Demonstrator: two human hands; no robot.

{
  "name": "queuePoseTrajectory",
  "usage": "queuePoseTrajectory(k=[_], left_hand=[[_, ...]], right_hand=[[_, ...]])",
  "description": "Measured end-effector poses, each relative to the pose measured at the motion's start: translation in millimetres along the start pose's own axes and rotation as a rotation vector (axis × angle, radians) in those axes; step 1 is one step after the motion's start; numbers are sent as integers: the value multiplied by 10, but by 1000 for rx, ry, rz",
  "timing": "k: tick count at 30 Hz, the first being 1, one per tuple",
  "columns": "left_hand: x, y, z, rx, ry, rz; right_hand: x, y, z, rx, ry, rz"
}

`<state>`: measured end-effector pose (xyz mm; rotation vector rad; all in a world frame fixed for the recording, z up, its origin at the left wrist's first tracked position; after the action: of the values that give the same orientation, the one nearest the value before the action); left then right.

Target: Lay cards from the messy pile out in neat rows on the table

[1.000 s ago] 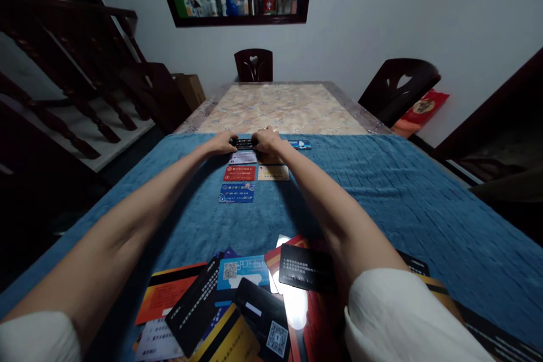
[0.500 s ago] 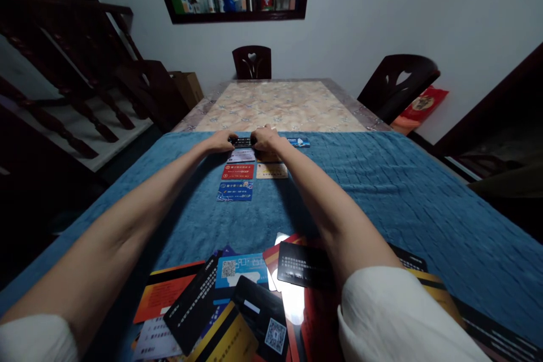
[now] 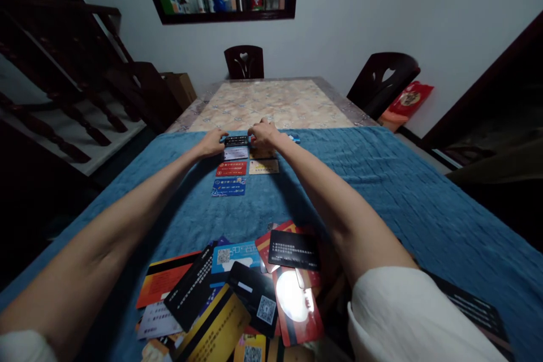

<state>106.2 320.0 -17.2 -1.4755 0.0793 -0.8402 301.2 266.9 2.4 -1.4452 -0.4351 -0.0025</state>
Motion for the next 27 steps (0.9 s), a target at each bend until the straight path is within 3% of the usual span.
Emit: queuePoseTrajectory(k=[6,15,27], left_hand=[[220,32,-235,56,83,56],[641,68,-779,9,184,26],[952,33,-1522,-89,257,-47]], right_hand=[[64,-68,-338,78,-20,13],[33,-81,-957,132,-45,60],[-257,-249,-1725,209,-103,191]])
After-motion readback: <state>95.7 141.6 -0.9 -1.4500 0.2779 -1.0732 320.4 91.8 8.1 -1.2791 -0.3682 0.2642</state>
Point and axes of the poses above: each hand's wrist, its own z-axis towards the middle knuckle, its own y-axis out of the palm, x = y × z, the point moved 1 cm from there along z, towards the middle knuckle, and after that the axes turned 14 degrees about -z, right-handed, at the moved point
